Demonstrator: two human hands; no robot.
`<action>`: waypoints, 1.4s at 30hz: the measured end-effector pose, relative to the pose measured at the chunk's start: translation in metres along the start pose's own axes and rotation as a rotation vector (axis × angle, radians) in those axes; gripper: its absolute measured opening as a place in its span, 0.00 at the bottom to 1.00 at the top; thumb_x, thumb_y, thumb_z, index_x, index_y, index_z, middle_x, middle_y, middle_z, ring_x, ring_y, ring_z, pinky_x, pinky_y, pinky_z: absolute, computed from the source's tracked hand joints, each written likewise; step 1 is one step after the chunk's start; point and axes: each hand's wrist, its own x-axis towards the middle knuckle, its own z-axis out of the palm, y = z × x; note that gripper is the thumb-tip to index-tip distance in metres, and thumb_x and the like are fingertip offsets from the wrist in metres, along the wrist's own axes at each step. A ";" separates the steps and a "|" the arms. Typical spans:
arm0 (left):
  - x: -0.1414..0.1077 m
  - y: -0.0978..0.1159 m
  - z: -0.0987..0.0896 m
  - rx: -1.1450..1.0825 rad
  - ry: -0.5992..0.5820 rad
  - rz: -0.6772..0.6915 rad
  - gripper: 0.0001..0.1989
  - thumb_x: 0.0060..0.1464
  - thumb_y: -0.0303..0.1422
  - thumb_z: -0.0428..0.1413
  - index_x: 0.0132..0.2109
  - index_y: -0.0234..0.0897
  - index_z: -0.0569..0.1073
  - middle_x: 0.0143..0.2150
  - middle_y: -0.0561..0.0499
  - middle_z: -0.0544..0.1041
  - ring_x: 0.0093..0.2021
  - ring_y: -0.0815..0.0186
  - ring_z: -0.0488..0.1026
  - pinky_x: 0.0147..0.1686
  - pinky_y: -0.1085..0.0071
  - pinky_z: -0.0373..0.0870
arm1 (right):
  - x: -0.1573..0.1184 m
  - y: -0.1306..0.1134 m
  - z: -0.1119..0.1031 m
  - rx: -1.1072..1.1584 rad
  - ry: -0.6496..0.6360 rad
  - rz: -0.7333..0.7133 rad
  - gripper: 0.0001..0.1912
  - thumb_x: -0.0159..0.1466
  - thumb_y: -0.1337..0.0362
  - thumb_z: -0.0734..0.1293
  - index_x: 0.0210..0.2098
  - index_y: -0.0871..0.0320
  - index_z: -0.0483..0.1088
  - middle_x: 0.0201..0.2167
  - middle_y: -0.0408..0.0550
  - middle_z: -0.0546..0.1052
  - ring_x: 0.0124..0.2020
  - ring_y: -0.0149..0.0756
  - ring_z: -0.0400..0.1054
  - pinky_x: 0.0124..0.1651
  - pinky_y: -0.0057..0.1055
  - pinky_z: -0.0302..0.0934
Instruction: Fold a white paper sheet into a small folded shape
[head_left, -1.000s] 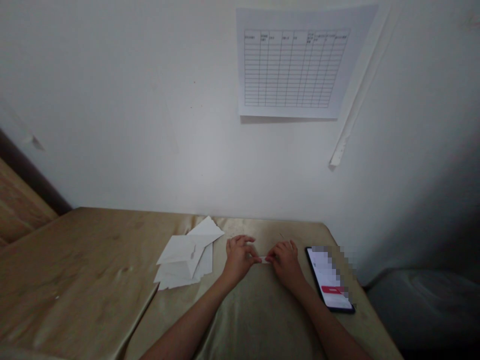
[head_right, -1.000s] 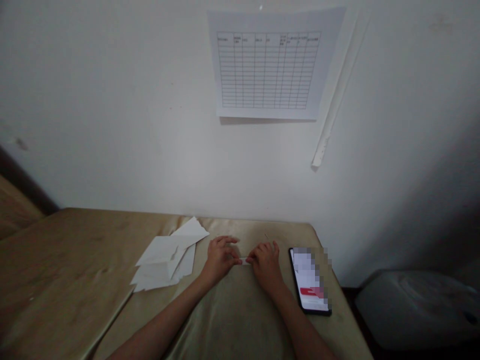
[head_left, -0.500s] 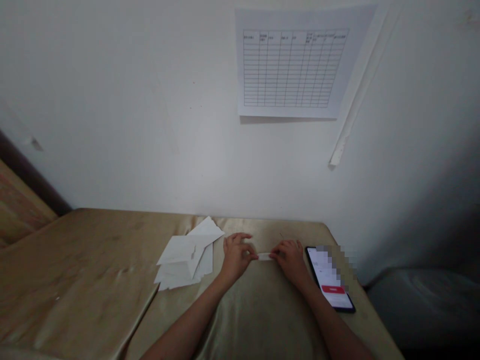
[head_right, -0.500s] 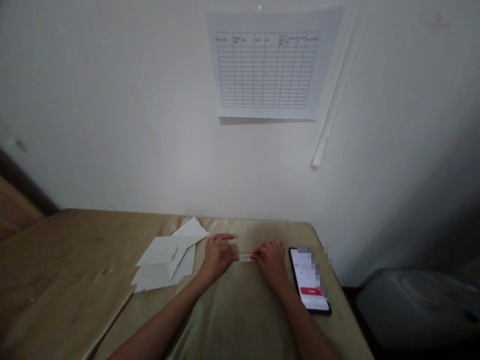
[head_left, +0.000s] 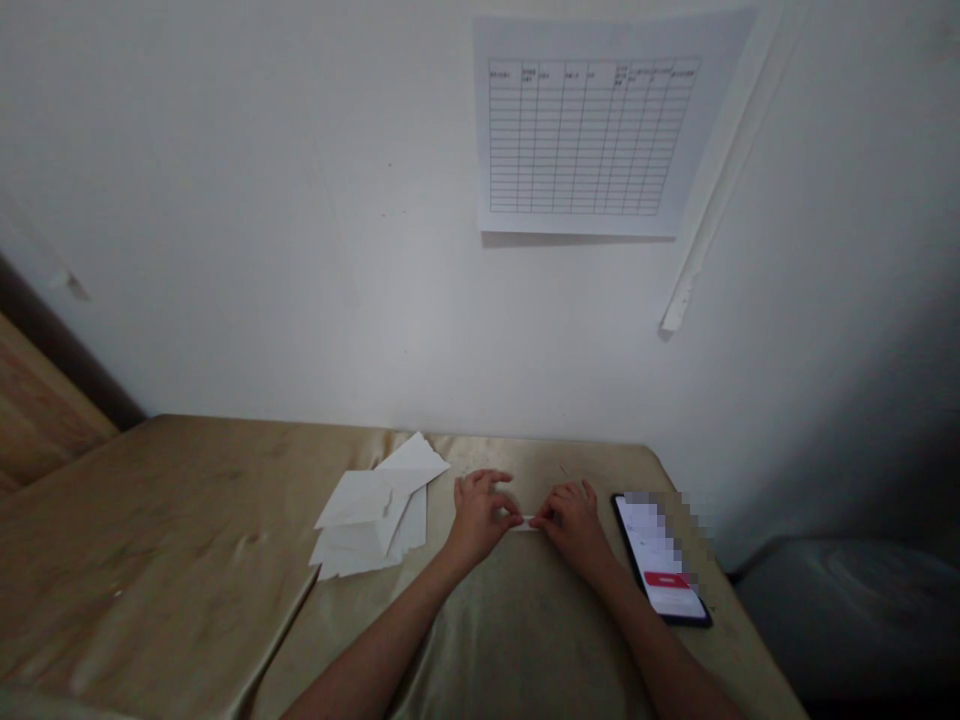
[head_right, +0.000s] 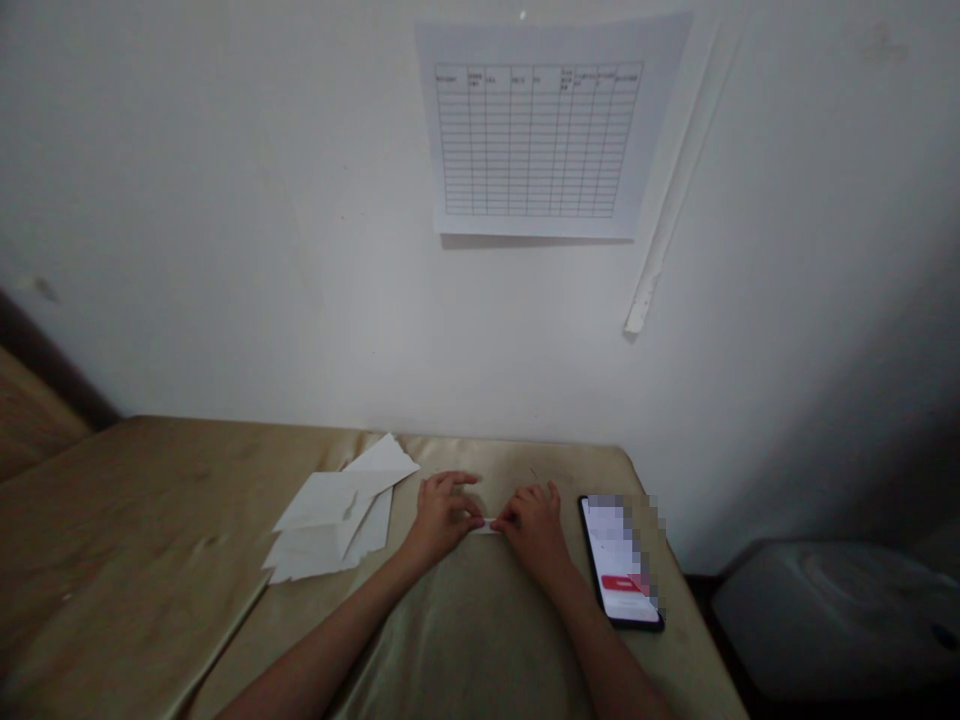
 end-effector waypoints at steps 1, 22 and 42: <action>0.000 -0.001 0.001 0.002 0.007 0.002 0.04 0.46 0.33 0.70 0.29 0.48 0.83 0.57 0.53 0.76 0.61 0.50 0.62 0.64 0.42 0.47 | 0.001 0.001 0.000 0.000 0.006 0.003 0.07 0.63 0.61 0.70 0.29 0.54 0.74 0.34 0.44 0.77 0.47 0.42 0.68 0.67 0.56 0.36; 0.004 -0.005 -0.005 -0.100 0.173 -0.104 0.04 0.46 0.28 0.67 0.29 0.44 0.82 0.57 0.51 0.76 0.63 0.50 0.61 0.63 0.47 0.55 | 0.003 0.016 0.005 0.107 0.248 0.099 0.12 0.61 0.58 0.71 0.44 0.53 0.77 0.42 0.50 0.75 0.50 0.46 0.65 0.56 0.44 0.57; -0.001 0.001 0.011 -0.099 0.039 -0.070 0.04 0.50 0.32 0.65 0.33 0.49 0.83 0.57 0.53 0.76 0.62 0.52 0.63 0.63 0.44 0.53 | 0.005 0.006 0.011 0.436 0.131 0.069 0.05 0.60 0.61 0.68 0.32 0.53 0.77 0.41 0.49 0.77 0.50 0.43 0.66 0.56 0.41 0.60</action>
